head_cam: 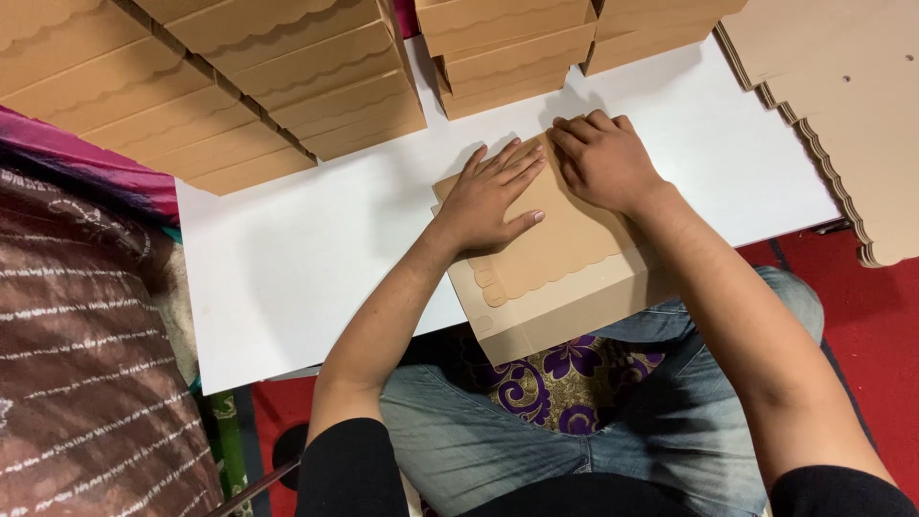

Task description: Assembling a cardboard box from a flat sheet by folding and tucking flaps.

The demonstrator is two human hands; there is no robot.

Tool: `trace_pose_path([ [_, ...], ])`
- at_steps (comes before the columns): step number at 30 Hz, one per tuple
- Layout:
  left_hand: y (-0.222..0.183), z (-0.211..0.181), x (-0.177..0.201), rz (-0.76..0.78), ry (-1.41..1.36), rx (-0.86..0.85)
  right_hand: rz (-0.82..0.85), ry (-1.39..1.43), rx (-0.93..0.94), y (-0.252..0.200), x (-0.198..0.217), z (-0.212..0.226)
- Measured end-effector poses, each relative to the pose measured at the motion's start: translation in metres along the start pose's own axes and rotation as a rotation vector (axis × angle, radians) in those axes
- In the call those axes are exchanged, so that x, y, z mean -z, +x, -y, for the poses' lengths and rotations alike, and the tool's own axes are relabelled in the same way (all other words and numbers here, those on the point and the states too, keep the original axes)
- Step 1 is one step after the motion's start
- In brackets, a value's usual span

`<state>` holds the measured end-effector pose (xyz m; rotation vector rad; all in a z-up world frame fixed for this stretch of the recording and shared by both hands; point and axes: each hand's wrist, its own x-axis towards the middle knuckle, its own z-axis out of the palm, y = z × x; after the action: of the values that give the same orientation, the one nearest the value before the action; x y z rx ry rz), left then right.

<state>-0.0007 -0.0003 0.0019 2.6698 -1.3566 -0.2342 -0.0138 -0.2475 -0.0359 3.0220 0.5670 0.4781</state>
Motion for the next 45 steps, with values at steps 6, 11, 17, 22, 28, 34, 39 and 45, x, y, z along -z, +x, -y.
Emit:
trace_pose_path([
  [6, -0.001, -0.003, 0.006, 0.014, -0.004, 0.007, -0.046, 0.009, 0.001, 0.003, -0.003, 0.002],
  [11, 0.0, -0.007, 0.008, 0.013, -0.032, 0.02, -0.05, 0.058, -0.008, 0.003, 0.003, 0.004],
  [17, 0.001, -0.013, 0.009, -0.02, -0.041, 0.033, -0.085, 0.095, 0.005, 0.003, -0.004, 0.0],
  [22, 0.001, -0.019, 0.008, -0.045, -0.04, 0.059, -0.114, 0.133, 0.057, 0.004, -0.022, -0.006],
  [28, 0.0, -0.01, -0.018, -0.204, -0.026, 0.07, -0.131, 0.2, 0.089, 0.003, -0.025, -0.008],
  [34, -0.008, -0.02, -0.024, -0.693, 0.077, -0.039, -0.35, 0.238, 0.138, 0.001, -0.023, -0.008],
  [39, -0.003, -0.013, -0.059, -0.782, 0.488, 0.305, -0.297, 0.214, 0.122, 0.002, -0.031, -0.011],
  [45, 0.016, -0.022, -0.084, -0.697, 0.736, 0.724, -0.377, 0.056, 0.166, 0.001, -0.038, -0.01],
])
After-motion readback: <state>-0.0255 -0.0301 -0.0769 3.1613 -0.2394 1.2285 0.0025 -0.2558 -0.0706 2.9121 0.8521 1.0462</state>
